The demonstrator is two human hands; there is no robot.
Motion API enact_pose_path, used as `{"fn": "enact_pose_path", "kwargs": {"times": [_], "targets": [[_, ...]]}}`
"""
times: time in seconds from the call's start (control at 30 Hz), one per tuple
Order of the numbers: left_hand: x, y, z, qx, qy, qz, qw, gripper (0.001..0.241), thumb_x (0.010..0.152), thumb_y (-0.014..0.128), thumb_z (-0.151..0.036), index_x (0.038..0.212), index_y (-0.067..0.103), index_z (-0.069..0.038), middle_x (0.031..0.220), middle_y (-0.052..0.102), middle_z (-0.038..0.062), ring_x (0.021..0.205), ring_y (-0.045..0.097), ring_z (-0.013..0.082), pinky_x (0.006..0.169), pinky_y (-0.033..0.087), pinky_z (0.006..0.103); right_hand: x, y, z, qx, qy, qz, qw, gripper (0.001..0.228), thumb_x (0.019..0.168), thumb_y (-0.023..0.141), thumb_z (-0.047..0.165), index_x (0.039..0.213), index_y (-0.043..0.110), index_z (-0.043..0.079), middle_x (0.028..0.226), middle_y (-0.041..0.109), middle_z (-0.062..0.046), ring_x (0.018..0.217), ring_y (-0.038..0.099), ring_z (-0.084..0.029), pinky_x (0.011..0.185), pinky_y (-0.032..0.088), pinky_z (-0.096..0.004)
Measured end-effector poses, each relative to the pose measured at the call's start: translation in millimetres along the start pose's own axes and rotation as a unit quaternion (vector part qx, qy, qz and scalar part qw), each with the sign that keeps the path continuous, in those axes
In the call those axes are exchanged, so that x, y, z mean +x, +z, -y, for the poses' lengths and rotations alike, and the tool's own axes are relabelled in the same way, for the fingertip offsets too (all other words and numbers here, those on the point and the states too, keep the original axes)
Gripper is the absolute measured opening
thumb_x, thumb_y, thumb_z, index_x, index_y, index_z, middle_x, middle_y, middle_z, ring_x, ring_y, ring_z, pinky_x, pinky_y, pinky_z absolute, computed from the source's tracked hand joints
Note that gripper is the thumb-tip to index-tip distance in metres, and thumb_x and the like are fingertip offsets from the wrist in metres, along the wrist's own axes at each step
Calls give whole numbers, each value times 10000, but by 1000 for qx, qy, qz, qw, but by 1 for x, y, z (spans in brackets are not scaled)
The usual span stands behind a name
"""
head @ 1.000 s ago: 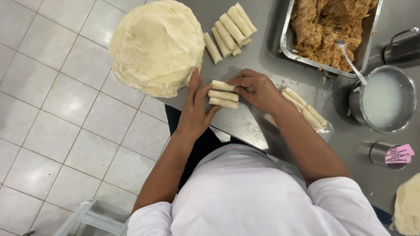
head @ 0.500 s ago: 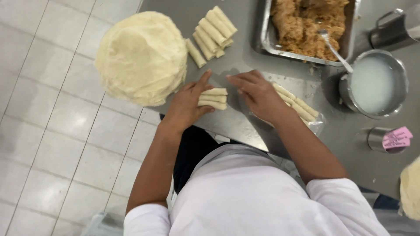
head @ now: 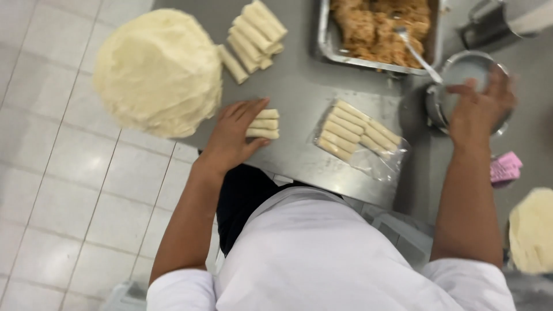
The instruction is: The person arranges pre-rolled spring rolls on a stainless steel countertop, places them into clear plastic bags, and seals the bags. The person then applies a pink label to the sealed package. The process is repeated for multiple batches of spring rolls.
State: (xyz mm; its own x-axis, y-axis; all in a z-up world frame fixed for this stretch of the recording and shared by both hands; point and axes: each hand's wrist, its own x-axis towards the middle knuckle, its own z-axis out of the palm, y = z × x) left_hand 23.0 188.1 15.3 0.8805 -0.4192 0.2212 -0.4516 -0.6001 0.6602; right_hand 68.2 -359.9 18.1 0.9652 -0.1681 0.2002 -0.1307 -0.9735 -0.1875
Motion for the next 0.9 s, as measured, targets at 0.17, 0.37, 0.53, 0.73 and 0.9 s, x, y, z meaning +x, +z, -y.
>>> {"fn": "enact_pose_path", "kwargs": {"times": [0.17, 0.37, 0.53, 0.73, 0.9], "targets": [[5, -7, -11, -75, -50, 38, 995, 878, 820, 848, -229, 1560, 376, -239, 1435, 630, -48, 1344, 450, 248, 1141, 289, 435, -23, -40, 126, 479, -202, -24, 854, 443, 1038, 351, 164, 1473, 272, 133, 1624, 305, -111, 954, 605, -364, 1213, 183, -745], [2, 6, 2, -114, -26, -9, 993, 915, 795, 886, -254, 1581, 418, -218, 1388, 664, 49, 1353, 521, 311, 1177, 264, 526, -76, -6, 273, 222, -443, 46, 868, 568, 1009, 323, 680, 1349, 688, 410, 1694, 252, -82, 1582, 84, -315, 1286, -29, -471], [0, 12, 9, -94, -18, -7, 995, 926, 802, 885, -301, 1587, 406, -196, 1369, 672, 57, 1334, 525, 311, 1178, 266, 514, -72, 18, 285, 98, -493, 40, 864, 542, 1028, 240, 683, 1484, 495, 538, 1686, 265, -44, 1564, 109, -363, 1243, -42, -569], [2, 10, 8, -102, -15, -6, 995, 910, 814, 870, -285, 1588, 401, -192, 1381, 669, 51, 1341, 521, 311, 1181, 260, 513, -64, 8, 276, 77, -454, 116, 880, 453, 999, 404, 690, 1195, 679, 388, 1671, 319, -43, 1540, 246, -365, 1248, -11, -569], [1, 6, 3, -100, -25, 0, 995, 920, 847, 871, -299, 1604, 364, -173, 1403, 648, 67, 1356, 508, 300, 1196, 236, 505, -59, 20, 293, 252, -380, 173, 873, 721, 788, 856, 478, 1338, 540, 137, 1476, 493, -119, 1356, 513, -384, 1085, 430, -531]]}}
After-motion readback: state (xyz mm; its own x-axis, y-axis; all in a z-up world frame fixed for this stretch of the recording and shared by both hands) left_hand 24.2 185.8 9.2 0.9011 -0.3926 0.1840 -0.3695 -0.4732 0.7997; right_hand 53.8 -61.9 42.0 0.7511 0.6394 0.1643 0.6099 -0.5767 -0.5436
